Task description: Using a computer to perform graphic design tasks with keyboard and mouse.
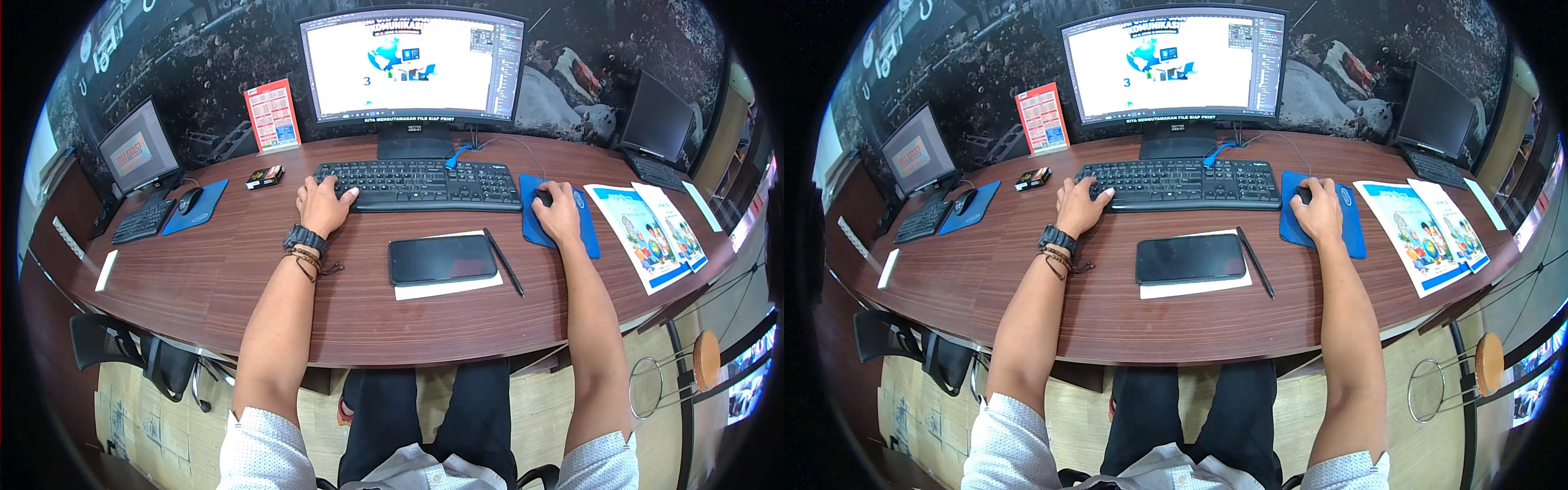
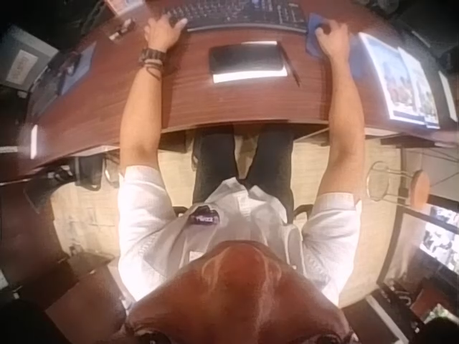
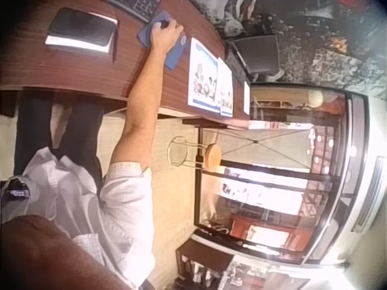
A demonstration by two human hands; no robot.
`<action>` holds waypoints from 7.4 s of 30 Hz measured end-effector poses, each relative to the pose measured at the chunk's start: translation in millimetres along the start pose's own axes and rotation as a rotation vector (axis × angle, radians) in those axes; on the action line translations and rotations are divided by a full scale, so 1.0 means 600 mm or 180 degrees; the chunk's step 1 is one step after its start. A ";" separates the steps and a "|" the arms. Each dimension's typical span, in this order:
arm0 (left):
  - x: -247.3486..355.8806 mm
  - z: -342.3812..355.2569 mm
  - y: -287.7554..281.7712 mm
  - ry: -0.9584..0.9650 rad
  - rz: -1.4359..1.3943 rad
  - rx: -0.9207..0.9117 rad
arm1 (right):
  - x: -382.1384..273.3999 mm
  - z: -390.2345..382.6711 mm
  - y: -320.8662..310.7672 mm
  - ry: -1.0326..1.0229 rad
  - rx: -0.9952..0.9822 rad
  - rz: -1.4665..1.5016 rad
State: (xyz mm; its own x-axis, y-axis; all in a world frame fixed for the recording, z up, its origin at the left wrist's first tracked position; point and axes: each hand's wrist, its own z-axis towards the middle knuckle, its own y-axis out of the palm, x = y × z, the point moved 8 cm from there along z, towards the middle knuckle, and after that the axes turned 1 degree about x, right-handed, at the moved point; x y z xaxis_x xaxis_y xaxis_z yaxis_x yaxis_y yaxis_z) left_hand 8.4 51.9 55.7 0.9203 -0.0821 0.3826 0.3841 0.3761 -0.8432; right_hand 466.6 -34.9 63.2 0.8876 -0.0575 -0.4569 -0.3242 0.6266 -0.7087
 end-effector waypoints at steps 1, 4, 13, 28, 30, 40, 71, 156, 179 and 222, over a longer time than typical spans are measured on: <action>-0.001 0.000 -0.001 -0.0003 0.0003 0.0003 | -0.002 -0.001 0.000 0.0005 -0.0014 0.0012; -0.003 -0.002 -0.004 -0.0028 0.0010 0.0005 | -0.014 -0.003 0.004 -0.0227 -0.0105 0.0301; 0.000 -0.001 -0.001 -0.0036 0.0001 -0.0028 | -0.014 -0.001 0.005 -0.0327 -0.0158 0.0273; 0.016 -0.005 -0.006 0.0075 0.0092 0.0223 | -0.012 -0.002 0.006 -0.0285 -0.0159 0.0226; 0.015 -0.005 -0.006 0.0089 0.0083 0.0268 | -0.011 -0.001 0.007 -0.0284 -0.0157 0.0222; 0.026 0.001 0.015 0.0533 -0.0031 0.0330 | -0.014 -0.003 0.006 -0.0335 -0.0117 0.0175; 0.046 0.013 0.007 0.1121 -0.0383 0.0281 | -0.011 -0.002 0.010 -0.0368 -0.0144 0.0192; 0.046 0.012 0.002 0.1116 -0.0454 0.0202 | -0.041 0.004 0.001 -0.0553 0.0066 0.0076; 0.046 0.011 0.001 0.1143 -0.0391 0.0034 | -0.001 -0.010 -0.004 0.0028 0.0147 0.0047; 0.048 0.011 0.002 0.1145 -0.0361 0.0024 | 0.001 -0.006 -0.002 -0.0063 0.0175 0.0195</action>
State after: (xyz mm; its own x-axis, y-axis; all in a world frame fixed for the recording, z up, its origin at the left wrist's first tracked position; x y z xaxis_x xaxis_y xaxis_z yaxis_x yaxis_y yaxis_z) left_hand 35.1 55.7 68.3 0.8398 -0.4421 0.3150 0.4856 0.3526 -0.7999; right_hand 466.3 -38.7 61.8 0.8731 -0.0028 -0.4875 -0.3601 0.6702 -0.6489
